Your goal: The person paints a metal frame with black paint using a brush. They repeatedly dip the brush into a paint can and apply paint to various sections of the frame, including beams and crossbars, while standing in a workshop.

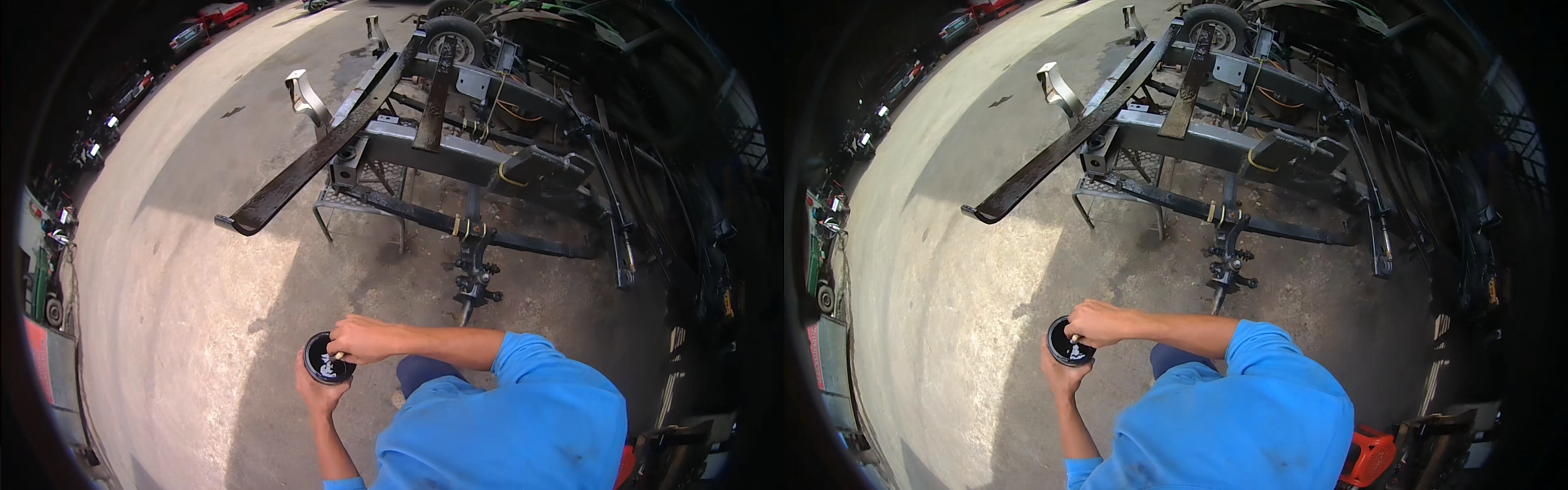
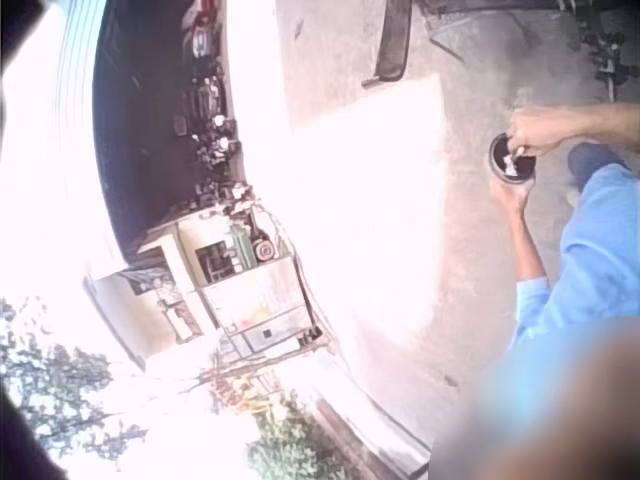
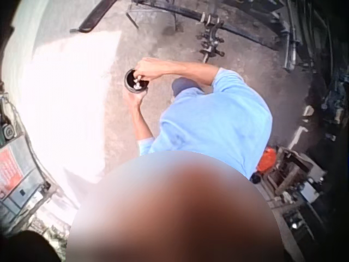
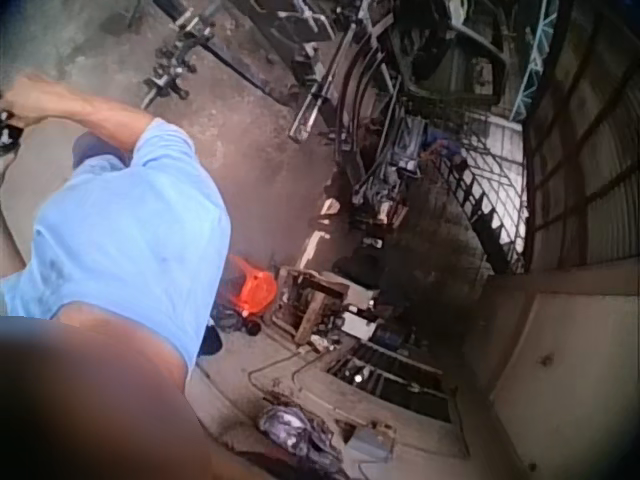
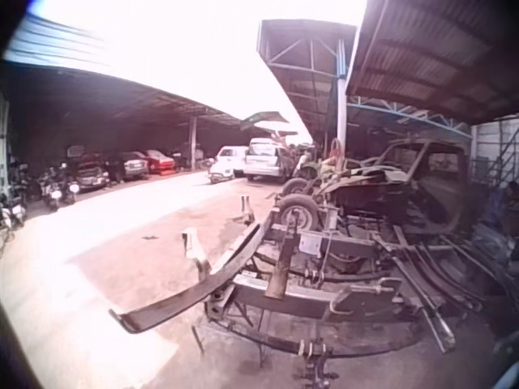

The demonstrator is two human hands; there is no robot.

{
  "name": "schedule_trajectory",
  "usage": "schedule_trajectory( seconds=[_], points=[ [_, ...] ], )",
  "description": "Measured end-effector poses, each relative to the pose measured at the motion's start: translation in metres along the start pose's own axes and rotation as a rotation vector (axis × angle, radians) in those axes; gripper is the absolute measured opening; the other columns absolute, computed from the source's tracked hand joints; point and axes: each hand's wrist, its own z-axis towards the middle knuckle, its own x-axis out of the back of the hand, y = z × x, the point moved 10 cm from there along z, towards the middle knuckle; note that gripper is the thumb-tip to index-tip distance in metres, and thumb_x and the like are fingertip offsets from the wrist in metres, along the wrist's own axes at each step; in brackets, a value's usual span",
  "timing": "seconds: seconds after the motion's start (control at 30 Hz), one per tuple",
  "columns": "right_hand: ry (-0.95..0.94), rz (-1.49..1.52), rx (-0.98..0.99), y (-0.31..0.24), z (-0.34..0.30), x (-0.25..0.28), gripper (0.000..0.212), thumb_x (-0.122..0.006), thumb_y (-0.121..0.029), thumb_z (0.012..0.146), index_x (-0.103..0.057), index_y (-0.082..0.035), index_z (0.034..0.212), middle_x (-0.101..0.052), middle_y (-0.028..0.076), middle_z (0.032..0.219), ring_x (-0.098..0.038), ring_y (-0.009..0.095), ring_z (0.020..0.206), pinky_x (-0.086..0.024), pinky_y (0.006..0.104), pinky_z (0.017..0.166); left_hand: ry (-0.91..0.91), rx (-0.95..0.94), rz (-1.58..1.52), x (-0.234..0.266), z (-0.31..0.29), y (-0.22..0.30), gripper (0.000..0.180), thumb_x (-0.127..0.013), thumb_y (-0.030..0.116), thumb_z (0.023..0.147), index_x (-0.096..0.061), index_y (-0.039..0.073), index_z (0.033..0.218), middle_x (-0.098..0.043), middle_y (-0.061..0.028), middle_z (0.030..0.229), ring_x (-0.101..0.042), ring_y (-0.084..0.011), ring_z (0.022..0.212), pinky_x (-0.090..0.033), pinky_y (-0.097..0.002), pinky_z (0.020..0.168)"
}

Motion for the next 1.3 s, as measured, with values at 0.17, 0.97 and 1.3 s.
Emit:
schedule_trajectory(
  seconds=[0.17,0.97,1.3],
  points=[
    [0.013,0.105,-0.163,0.072,0.098,-0.030,0.017,-0.064,-0.008,0.068,-0.066,0.001,0.083,-0.066,0.019,0.077,-0.064,0.038,0.075,-0.049,0.0461,0.065,-0.133,0.038,0.006,0.021,0.089,-0.083,0.099,-0.086,0.025,0.040,-0.046,0.002,0.128,-0.060,-0.0164,0.117,-0.059,-0.0332,0.109,-0.047,-0.0407,0.094],
    [0.356,0.027,-0.679,0.476,0.663,0.059,0.029,-0.071,-0.002,0.065,-0.073,-0.002,0.094,-0.069,0.019,0.083,-0.068,0.032,0.076,-0.054,0.0385,0.072,-0.484,-0.328,-0.085,0.129,0.788,-0.308,0.108,-0.086,0.025,0.043,-0.035,0.008,0.136,-0.055,-0.0170,0.125,-0.053,-0.0364,0.117,-0.045,-0.0433,0.099],
    [0.547,-0.070,-0.744,0.710,0.753,0.197,0.028,-0.066,-0.012,0.067,-0.073,-0.007,0.094,-0.067,0.020,0.076,-0.066,0.036,0.071,-0.052,0.0431,0.064,-0.783,-0.377,-0.041,0.000,1.085,-0.298,0.106,-0.089,0.022,0.038,-0.043,0.007,0.132,-0.059,-0.0172,0.122,-0.058,-0.0346,0.113,-0.048,-0.0429,0.096]
  ],
)
